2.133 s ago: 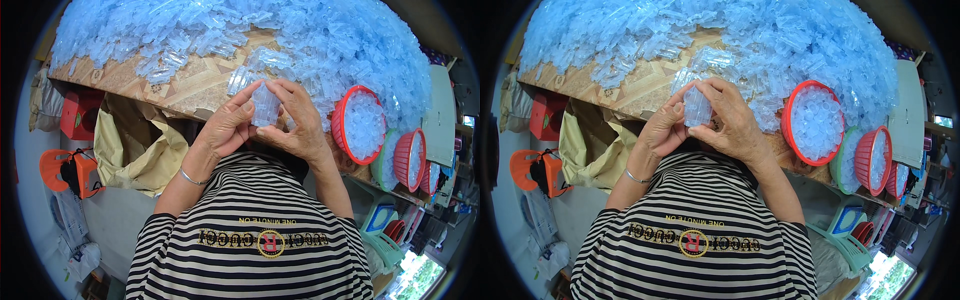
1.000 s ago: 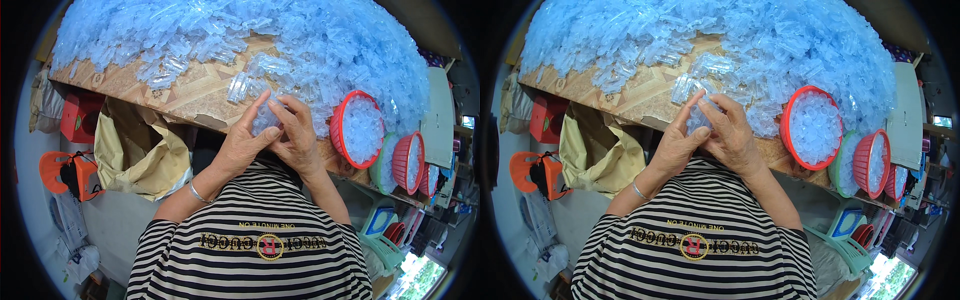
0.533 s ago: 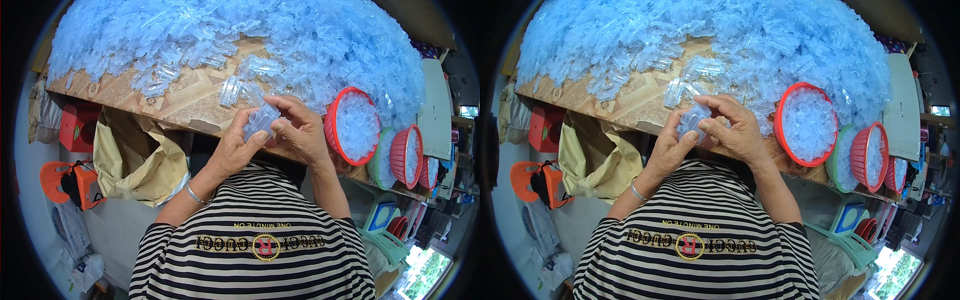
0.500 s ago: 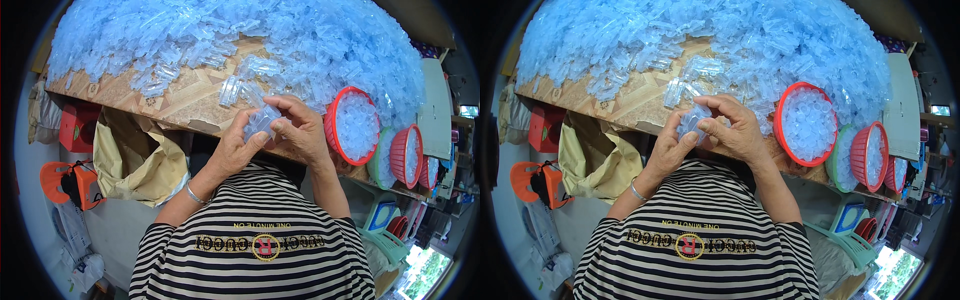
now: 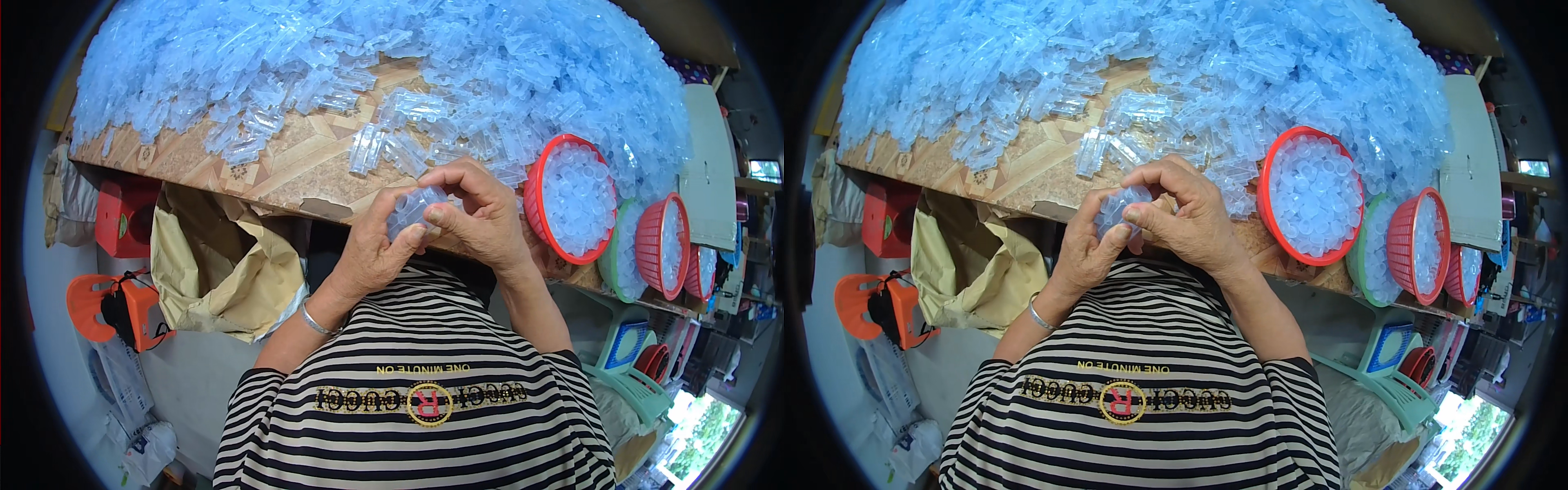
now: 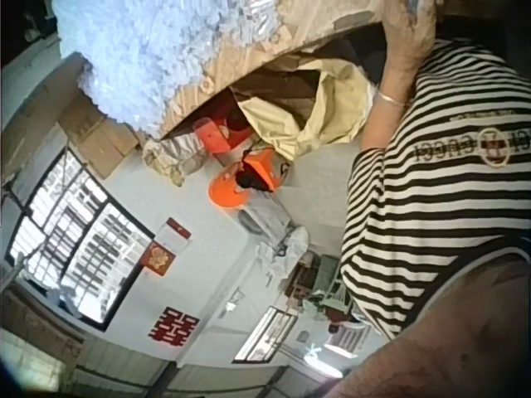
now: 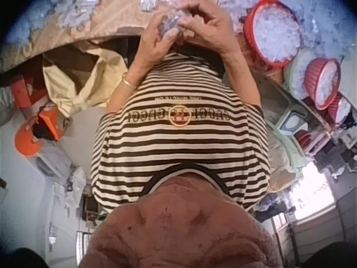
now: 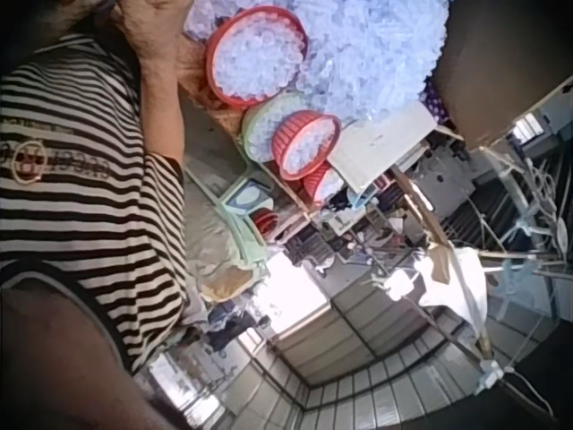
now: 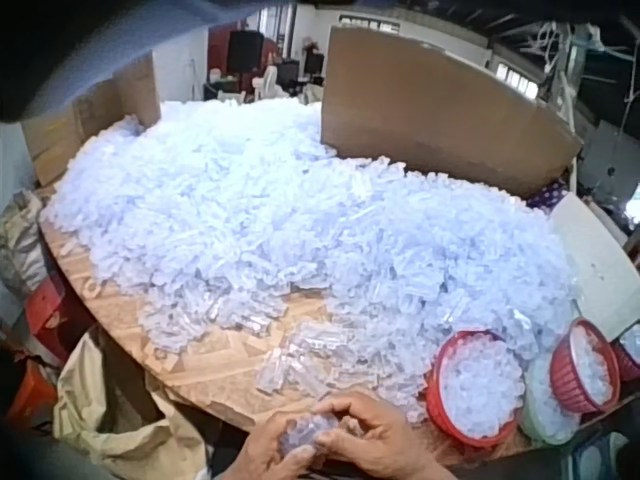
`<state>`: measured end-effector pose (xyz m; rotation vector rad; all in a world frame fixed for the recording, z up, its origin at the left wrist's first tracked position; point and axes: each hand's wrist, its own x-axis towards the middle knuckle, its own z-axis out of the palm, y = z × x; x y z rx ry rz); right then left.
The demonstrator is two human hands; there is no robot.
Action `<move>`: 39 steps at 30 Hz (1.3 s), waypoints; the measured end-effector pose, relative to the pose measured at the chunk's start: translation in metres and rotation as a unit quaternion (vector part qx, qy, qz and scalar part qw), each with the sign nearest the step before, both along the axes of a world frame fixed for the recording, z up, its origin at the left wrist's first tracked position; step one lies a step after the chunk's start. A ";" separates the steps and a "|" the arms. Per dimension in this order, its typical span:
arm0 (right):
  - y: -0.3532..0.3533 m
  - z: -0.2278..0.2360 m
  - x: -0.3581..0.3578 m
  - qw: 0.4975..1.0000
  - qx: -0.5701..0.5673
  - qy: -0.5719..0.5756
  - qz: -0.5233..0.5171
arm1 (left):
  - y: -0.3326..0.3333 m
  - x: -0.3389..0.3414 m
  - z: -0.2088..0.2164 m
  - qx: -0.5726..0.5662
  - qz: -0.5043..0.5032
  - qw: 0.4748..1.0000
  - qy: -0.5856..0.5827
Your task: The person sorts small translucent blue plastic components by hand at a workbench, inspecting them one by one.
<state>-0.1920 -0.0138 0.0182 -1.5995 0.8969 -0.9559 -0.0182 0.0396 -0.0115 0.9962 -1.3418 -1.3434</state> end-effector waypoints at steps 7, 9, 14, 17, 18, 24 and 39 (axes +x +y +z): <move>0.003 0.026 -0.021 0.986 -0.086 0.125 -0.070 | -0.011 0.009 -0.011 0.017 0.018 0.999 -0.024; -0.002 0.037 -0.047 0.939 -0.191 0.230 -0.168 | -0.015 0.012 -0.010 -0.018 0.024 0.996 -0.088; -0.013 0.048 -0.121 0.840 -0.210 0.429 -0.259 | -0.014 0.003 -0.008 -0.003 0.090 0.991 -0.101; -0.017 0.037 -0.137 0.840 -0.182 0.453 -0.239 | -0.018 0.000 -0.005 -0.095 0.065 0.982 -0.152; -0.018 0.035 -0.135 0.835 -0.181 0.469 -0.224 | -0.018 -0.001 -0.005 -0.096 0.061 0.982 -0.153; -0.024 0.027 -0.130 0.803 -0.153 0.545 -0.186 | -0.016 -0.006 -0.004 -0.096 0.060 0.982 -0.153; 0.013 0.041 -0.061 0.984 -0.055 0.130 -0.113 | -0.020 -0.015 0.012 -0.156 0.033 0.967 -0.197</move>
